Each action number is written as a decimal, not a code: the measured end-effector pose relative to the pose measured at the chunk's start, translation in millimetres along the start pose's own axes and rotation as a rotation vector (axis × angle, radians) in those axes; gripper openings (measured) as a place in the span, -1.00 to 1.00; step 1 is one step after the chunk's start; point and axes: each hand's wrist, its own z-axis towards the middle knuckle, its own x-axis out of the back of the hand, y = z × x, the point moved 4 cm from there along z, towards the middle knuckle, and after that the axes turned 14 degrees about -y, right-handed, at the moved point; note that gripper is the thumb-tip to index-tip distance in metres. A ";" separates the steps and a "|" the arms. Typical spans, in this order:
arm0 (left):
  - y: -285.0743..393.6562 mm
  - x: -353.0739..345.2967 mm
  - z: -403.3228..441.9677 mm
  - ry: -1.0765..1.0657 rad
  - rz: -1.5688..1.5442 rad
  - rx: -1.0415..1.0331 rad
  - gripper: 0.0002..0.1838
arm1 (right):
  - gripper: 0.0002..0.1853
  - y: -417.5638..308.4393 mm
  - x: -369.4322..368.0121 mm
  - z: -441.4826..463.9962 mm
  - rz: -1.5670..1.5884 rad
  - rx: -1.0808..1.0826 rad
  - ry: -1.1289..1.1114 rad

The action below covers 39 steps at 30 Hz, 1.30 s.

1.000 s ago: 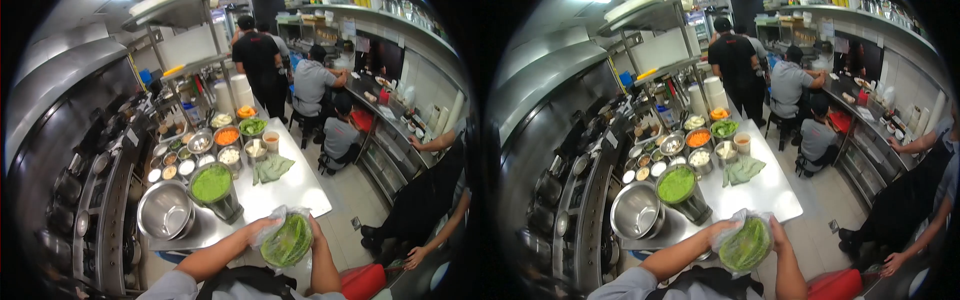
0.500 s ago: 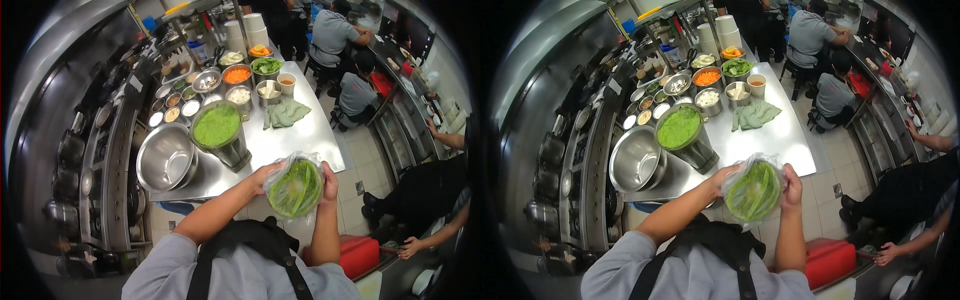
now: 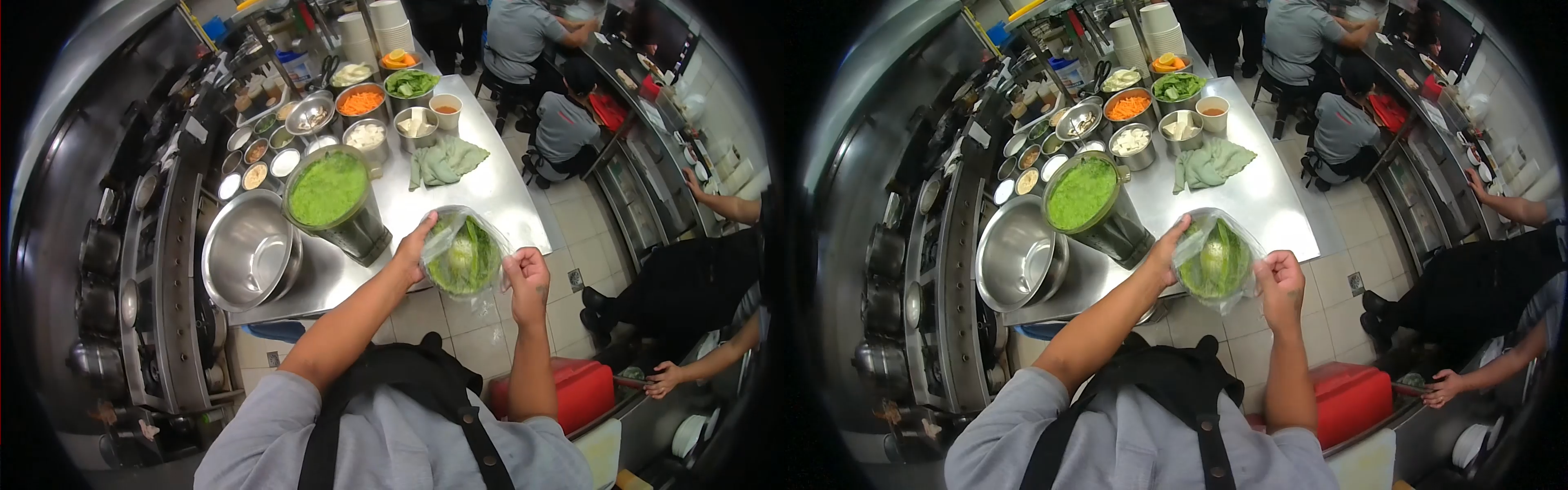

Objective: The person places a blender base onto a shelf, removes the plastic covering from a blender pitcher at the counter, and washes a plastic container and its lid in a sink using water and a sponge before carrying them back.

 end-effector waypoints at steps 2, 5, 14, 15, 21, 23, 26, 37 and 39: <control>5.3 -2.6 -0.1 -0.079 -0.054 -0.046 -0.45 | -0.84 24.1 19.0 -0.6 0.151 -0.087 0.080; 0.1 -3.3 -2.8 -0.109 -0.038 0.025 -0.38 | -0.83 50.7 48.6 1.7 0.409 -0.227 0.195; -1.6 -5.5 -1.0 -0.116 0.006 -0.033 -0.34 | -0.82 54.6 74.6 19.4 0.606 -0.316 0.195; -1.3 -4.2 0.2 -0.125 0.025 -0.042 -0.33 | -0.82 54.1 73.6 22.7 0.689 -0.300 0.130; 8.0 8.8 5.4 -0.083 -0.063 -0.158 -0.34 | -0.77 52.6 55.4 17.7 0.743 -0.086 0.286; 12.8 7.4 5.3 -0.071 -0.048 -0.187 -0.34 | -0.74 69.6 32.6 4.4 0.609 -0.239 0.138; 11.9 9.7 6.5 -0.064 0.005 -0.206 -0.32 | -0.72 77.9 11.7 2.6 0.431 -0.374 0.009; 0.1 58.3 9.6 0.187 0.226 -0.282 -0.18 | -0.84 76.5 39.2 15.7 0.865 -0.332 0.132; -6.4 74.6 10.5 0.266 0.217 -0.198 -0.18 | -0.76 58.4 35.1 28.8 0.606 -0.219 0.066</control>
